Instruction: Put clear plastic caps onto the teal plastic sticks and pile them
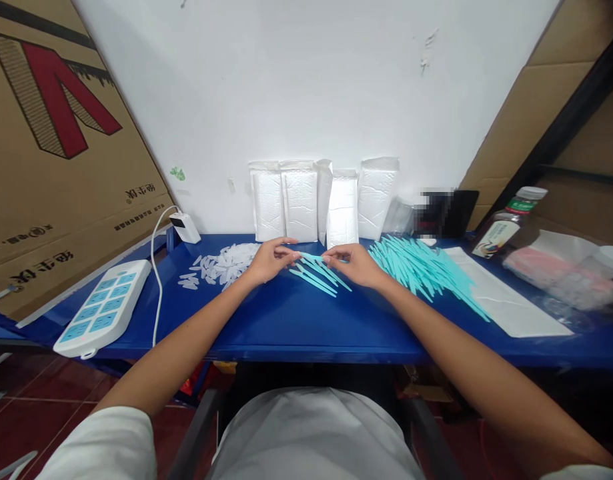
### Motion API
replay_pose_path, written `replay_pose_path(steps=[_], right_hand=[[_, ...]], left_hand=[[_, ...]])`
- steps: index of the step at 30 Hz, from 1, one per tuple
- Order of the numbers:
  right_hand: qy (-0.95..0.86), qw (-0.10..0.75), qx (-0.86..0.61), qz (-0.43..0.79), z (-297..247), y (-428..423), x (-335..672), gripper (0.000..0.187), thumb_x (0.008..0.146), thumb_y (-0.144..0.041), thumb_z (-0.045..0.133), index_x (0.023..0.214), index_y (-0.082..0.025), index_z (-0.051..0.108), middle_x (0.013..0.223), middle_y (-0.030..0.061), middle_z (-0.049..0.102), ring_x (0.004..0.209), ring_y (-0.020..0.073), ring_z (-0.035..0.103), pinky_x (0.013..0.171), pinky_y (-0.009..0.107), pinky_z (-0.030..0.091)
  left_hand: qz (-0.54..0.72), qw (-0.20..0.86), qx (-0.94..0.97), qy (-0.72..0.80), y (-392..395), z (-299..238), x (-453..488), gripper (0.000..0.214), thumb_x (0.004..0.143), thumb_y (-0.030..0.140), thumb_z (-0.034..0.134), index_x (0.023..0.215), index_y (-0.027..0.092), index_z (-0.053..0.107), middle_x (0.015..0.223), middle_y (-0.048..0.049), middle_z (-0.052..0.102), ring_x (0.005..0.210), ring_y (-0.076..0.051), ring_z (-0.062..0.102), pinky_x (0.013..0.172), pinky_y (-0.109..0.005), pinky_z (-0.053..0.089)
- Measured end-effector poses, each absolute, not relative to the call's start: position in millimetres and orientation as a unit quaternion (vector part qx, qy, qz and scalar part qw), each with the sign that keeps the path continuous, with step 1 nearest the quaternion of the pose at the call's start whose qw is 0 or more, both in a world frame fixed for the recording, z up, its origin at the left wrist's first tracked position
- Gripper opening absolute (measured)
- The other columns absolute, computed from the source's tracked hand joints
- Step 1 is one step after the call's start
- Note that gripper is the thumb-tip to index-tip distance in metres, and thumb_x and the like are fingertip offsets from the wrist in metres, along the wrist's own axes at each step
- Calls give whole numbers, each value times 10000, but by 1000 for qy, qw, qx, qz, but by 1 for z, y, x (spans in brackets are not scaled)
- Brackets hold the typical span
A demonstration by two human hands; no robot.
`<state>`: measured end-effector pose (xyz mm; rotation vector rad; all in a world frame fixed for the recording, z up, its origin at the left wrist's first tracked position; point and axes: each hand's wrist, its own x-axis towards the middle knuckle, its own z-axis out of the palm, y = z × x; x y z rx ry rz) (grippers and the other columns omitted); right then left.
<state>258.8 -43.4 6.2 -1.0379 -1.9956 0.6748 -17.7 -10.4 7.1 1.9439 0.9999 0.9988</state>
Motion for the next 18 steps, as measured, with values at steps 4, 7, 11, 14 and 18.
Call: replay_pose_path(steps=[4,7,11,14,18], right_hand=[[-789,377,-459,157,6,-40,267,340,1000,-473,622,1127,-221,810,1187,86,800,1128,277,710,992,390,528],[-784,382,-486,62,7,-35,278,310,1018,-417,596,1113,-211,806,1198,90,791,1183,279,670,1038,386,491],[-755,353,-552,-31,9,-24,299,288,1013,-331,569,1058,-175,807,1107,104,795,1101,283,660,1012,377,467],[-725,317,-607,-77,10,-18,315,297,1005,-312,553,1038,-164,809,1074,114,792,1067,294,653,987,381,455],[-696,295,-648,-95,14,-16,326,314,999,-297,531,1034,-163,813,1041,112,798,1030,293,664,934,366,457]], left_hand=[[358,137,816,434,-1,25,-46,446,917,572,695,1164,205,751,901,-70,778,833,-229,708,796,-336,533],[240,165,851,437,5,40,-73,387,825,568,766,965,209,804,766,-42,724,719,-205,665,697,-302,506],[144,245,855,434,8,47,-93,375,597,529,918,823,240,837,768,-41,725,679,-196,644,587,-270,456],[100,282,854,427,7,45,-92,357,563,535,933,750,247,835,687,-32,706,618,-182,609,542,-263,413],[67,290,860,414,7,40,-87,333,677,579,865,738,254,828,653,-31,702,597,-177,586,540,-262,397]])
